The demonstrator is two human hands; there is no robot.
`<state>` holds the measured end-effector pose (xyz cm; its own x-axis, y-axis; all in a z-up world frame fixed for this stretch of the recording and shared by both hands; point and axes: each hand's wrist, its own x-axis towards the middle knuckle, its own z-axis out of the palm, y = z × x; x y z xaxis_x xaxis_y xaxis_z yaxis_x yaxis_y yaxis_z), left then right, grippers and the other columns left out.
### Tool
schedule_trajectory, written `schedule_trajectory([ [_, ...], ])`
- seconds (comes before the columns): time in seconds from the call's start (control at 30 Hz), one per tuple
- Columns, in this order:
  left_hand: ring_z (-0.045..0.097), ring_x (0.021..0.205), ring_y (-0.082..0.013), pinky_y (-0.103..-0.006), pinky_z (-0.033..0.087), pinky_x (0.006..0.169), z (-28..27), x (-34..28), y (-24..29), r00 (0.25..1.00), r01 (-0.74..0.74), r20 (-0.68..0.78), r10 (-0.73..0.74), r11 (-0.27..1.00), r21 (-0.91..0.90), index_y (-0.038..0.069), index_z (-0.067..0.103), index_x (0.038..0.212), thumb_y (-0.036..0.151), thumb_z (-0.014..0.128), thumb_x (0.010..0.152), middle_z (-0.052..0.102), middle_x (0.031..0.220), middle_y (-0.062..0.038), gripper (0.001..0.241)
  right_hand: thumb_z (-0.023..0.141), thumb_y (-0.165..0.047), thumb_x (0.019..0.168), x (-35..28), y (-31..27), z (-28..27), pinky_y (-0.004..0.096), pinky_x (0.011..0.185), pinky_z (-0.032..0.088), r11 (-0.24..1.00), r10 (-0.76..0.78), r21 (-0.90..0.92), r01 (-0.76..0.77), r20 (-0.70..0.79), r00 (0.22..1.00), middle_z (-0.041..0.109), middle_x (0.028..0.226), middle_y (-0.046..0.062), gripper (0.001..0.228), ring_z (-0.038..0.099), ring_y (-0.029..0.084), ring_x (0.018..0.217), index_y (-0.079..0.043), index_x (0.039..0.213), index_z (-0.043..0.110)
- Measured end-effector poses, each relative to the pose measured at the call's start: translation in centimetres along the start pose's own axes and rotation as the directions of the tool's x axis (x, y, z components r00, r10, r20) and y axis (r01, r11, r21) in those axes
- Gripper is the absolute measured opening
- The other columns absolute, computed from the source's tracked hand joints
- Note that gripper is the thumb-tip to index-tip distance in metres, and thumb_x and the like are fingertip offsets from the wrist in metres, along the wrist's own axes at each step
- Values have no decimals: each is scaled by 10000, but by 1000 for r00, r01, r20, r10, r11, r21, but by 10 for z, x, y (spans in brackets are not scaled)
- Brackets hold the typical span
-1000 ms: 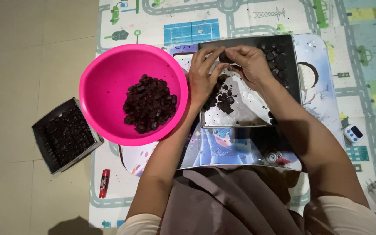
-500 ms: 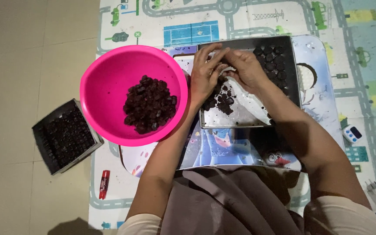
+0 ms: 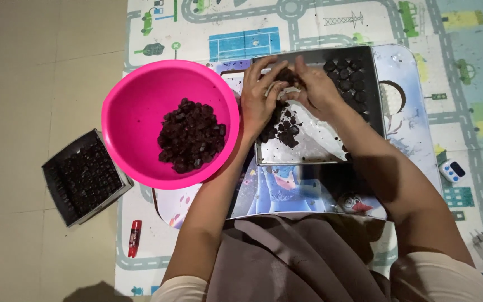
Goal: Portioning dark dough from a tray and rolling it into small uniform balls by hand.
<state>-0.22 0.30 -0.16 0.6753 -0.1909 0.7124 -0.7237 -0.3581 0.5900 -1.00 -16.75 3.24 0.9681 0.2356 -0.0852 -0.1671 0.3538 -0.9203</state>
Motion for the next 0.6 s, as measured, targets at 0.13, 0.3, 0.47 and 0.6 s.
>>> schedule_trajectory([
  [0.13,528,1361,-259,-461,469,1163,1,-1,-5,999,24,-22,-25,1000,-11,244,598,1419,144,689,1024,564,1440,-27,418,704,-220,989,6,10,-13,212,714,591,981,-70,-184,67,-8,998,765,1015,76,222,723,146,890,-89,1163,745],
  [0.3,552,1315,-262,-465,473,1127,8,-4,-16,1000,-5,-10,5,1000,17,269,594,1412,159,729,1007,595,1393,-19,440,703,-135,1010,6,12,-10,231,658,558,944,-164,-295,145,-39,986,758,908,57,79,696,128,771,-78,1014,757],
  [0.47,560,1294,-270,-446,442,1129,4,0,-6,1000,25,-3,-25,1000,0,206,627,1374,156,686,1016,599,1376,-37,366,671,-181,1023,8,12,-12,224,720,635,976,-67,-210,56,-42,997,744,981,73,136,711,134,847,-71,1063,741],
  [0.6,524,1361,-293,-490,467,1159,4,-2,-8,1000,17,17,-17,1000,12,246,593,1421,84,700,1008,544,1463,-47,456,656,-387,965,6,5,-7,276,760,627,992,1,-124,-1,3,1000,704,993,60,335,696,161,909,-74,1077,701],
])
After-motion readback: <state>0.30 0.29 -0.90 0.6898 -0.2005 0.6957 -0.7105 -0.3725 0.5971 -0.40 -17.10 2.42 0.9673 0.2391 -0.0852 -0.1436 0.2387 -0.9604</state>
